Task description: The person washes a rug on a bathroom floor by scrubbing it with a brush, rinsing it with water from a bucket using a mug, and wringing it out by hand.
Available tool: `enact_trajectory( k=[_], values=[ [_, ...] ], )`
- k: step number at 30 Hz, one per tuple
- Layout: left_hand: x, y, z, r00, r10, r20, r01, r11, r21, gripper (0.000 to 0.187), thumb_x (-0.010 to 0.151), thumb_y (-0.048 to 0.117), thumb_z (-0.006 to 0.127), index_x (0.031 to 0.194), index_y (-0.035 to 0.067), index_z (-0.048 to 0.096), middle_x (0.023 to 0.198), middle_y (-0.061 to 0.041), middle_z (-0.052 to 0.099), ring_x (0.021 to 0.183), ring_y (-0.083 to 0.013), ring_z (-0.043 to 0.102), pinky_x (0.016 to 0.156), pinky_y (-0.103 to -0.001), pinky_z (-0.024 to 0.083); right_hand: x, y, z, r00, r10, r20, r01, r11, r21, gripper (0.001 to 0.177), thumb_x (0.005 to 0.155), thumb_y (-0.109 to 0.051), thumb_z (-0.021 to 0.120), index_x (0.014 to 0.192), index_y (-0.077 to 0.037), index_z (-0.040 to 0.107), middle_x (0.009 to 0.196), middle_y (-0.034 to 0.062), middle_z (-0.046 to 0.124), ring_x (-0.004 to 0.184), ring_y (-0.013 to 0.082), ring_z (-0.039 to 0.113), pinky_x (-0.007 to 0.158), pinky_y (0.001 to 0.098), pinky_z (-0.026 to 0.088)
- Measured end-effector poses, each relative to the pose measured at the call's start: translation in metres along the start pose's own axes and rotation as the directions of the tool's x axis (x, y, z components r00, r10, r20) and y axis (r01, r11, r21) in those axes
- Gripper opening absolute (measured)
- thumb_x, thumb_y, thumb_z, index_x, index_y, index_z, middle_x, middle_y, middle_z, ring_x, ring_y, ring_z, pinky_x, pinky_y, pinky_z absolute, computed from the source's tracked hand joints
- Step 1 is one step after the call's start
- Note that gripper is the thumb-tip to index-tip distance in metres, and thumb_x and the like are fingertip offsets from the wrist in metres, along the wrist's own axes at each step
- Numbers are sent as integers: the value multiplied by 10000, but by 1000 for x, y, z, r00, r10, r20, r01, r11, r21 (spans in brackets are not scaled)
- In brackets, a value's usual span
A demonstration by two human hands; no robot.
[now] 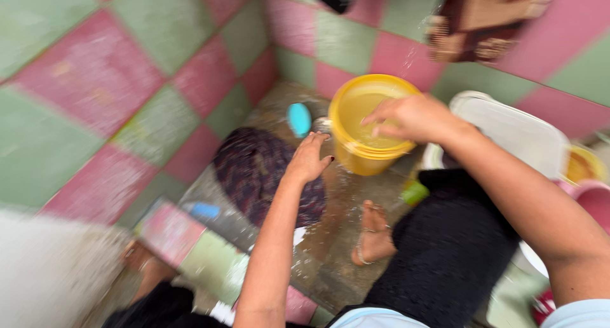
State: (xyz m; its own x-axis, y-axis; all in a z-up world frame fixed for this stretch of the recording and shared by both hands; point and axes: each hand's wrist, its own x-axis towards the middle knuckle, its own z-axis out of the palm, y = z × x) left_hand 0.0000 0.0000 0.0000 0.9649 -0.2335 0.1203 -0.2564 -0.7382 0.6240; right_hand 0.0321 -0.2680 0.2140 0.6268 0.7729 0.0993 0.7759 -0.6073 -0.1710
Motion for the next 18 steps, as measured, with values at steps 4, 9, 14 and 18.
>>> enact_trajectory(
  k=[4, 9, 14, 18],
  values=[
    [32, 33, 31, 987, -5, 158, 8, 1000, -20, 706, 828, 280, 797, 1454, 115, 514, 1579, -231, 380, 1472, -374, 356, 1204, -421, 306, -138, 68, -21, 725, 296, -622, -313, 946, 85, 132, 1030, -121, 697, 1129, -120, 784, 1111, 96, 755, 1023, 256, 715, 914, 359, 566],
    [48, 42, 71, 984, 168, 64, -169, 985, 14, 695, 804, 254, 805, 1423, 83, 538, 1583, -214, 404, 1489, -380, 335, 1218, -461, 275, -325, 136, 53, 373, 663, -649, -884, 467, -31, 439, 930, -275, 797, 1281, -25, 717, 1142, 230, 704, 1044, 409, 662, 882, 500, 526],
    [54, 38, 91, 974, 68, 215, -90, 992, 93, 722, 796, 270, 804, 1436, 94, 520, 1606, -214, 343, 1516, -364, 273, 1222, -483, 236, -429, 142, 157, 96, 948, -302, -961, 168, 221, 723, 754, -479, 823, 1266, 1, 650, 1227, 276, 665, 1127, 410, 631, 944, 509, 502],
    [48, 22, 92, 974, -47, 222, 31, 997, 73, 721, 804, 294, 797, 1442, 110, 516, 1609, -200, 341, 1517, -352, 279, 1222, -495, 242, -435, 148, 168, 43, 977, -209, -983, 78, 163, 470, 897, -406, 601, 1247, -127, 748, 1100, 251, 736, 1029, 426, 700, 916, 550, 528]
  ],
)
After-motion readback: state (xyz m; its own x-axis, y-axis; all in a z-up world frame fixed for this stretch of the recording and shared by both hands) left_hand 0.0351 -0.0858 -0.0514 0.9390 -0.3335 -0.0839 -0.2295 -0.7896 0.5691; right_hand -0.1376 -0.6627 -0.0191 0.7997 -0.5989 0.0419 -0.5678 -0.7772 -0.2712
